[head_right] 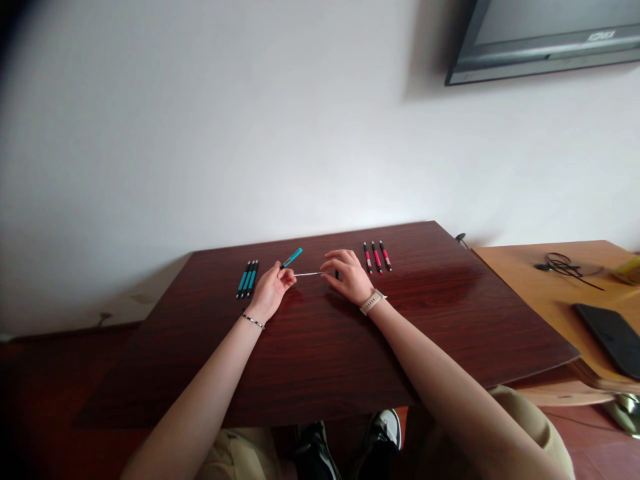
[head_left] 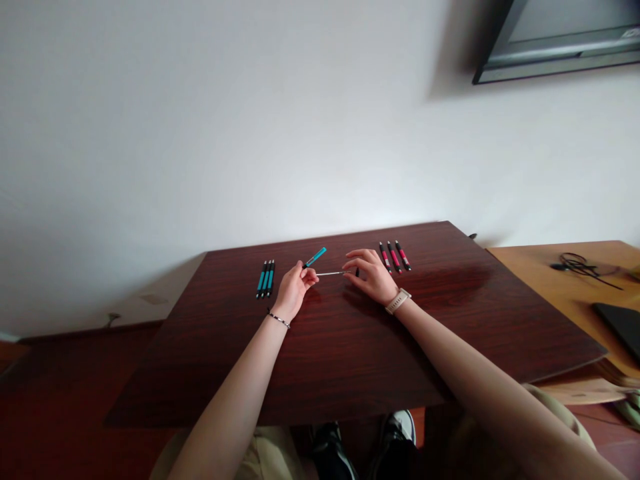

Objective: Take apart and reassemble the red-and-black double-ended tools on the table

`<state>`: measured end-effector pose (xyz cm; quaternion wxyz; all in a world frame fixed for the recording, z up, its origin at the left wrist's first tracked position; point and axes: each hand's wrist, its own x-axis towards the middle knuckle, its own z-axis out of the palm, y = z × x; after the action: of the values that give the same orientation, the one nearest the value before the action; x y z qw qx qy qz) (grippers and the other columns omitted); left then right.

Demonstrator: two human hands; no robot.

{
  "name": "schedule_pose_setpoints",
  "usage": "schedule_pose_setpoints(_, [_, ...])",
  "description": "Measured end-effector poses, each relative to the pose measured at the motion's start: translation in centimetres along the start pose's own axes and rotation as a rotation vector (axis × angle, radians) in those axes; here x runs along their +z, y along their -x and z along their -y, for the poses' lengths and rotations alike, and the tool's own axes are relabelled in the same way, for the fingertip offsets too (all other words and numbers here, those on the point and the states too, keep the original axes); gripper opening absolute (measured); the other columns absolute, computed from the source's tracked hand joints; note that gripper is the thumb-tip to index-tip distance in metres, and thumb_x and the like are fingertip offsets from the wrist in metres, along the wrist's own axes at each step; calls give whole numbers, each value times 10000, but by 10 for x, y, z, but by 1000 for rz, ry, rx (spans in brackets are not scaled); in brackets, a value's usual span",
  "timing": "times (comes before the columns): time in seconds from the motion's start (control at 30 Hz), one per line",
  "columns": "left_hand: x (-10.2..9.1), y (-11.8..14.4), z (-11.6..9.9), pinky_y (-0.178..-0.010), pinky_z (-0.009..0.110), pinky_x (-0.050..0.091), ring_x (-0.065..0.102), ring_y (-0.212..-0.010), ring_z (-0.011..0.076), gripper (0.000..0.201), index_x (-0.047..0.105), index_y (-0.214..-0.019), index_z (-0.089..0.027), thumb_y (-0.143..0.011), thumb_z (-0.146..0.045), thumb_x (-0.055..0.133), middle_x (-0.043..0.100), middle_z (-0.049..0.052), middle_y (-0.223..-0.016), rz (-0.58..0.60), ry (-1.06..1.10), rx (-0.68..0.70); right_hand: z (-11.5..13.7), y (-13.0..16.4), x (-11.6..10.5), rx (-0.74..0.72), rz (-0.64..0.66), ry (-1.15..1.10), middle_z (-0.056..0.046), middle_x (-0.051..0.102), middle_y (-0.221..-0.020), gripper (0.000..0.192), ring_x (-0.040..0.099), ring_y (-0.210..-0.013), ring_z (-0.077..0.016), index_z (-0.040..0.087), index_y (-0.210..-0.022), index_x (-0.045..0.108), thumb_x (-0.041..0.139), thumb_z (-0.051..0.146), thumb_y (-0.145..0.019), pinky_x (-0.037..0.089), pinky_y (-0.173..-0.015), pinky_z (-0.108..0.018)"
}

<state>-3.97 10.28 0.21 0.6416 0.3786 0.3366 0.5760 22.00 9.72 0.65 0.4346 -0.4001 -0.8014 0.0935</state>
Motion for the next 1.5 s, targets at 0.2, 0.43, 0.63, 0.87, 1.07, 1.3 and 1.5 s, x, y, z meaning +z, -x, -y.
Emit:
schedule_pose_setpoints(0.2, [-2,-2,3,-789,309,530,655,-775,161,494,473,-692,-204,-909,-527,778,682,45,-792,12,-12,21,3,-1,-1,-11,-17,3,-83,670,-1305,69,565,-1266,-300,281,-993,747,679,282,-1008,475,-1136,-503])
schedule_pose_setpoints(0.43, [-13,-8,1,-770,300,518,620,-705,131,447,482,-714,-207,-934,-477,762,638,6,-749,-122,21,75,0,-1,-5,19,-52,18,-92,676,-1290,82,579,-1243,-314,274,-986,721,643,264,-1006,478,-1117,-522])
schedule_pose_setpoints(0.63, [-18,-9,3,-786,317,532,700,-762,169,504,522,-705,-196,-923,-598,734,723,54,-798,-221,-106,108,-1,-1,-4,13,-48,100,-90,651,-1339,97,552,-1263,-336,288,-1007,752,667,246,-981,456,-1138,-557])
schedule_pose_setpoints(0.87, [-1,2,7,-842,348,593,776,-919,246,567,700,-910,-134,-966,-691,612,802,167,-980,-71,-469,47,-2,0,2,-85,76,285,-70,607,-1475,83,458,-1416,-351,292,-985,798,717,279,-985,406,-1169,-588])
schedule_pose_setpoints(1.07, [11,10,7,-621,253,568,782,-788,216,577,697,-961,-125,-991,-685,561,798,176,-993,20,-645,-55,-8,1,5,-101,133,375,-74,614,-1489,89,436,-1444,-359,299,-977,820,732,303,-979,339,-1217,-623])
schedule_pose_setpoints(1.3, [19,16,6,-490,219,499,757,-682,184,548,684,-1011,-128,-1006,-659,546,784,173,-1066,26,-605,-58,-13,1,10,-57,118,378,-71,602,-1511,162,429,-1457,-351,317,-1104,814,705,271,-992,361,-1205,-603])
schedule_pose_setpoints(1.5, [11,9,7,-700,256,586,769,-895,211,539,735,-969,-115,-1028,-616,543,800,183,-1049,-128,-549,130,-2,0,2,-41,76,352,-91,605,-1502,114,426,-1466,-364,270,-1053,796,731,308,-967,343,-1221,-606])
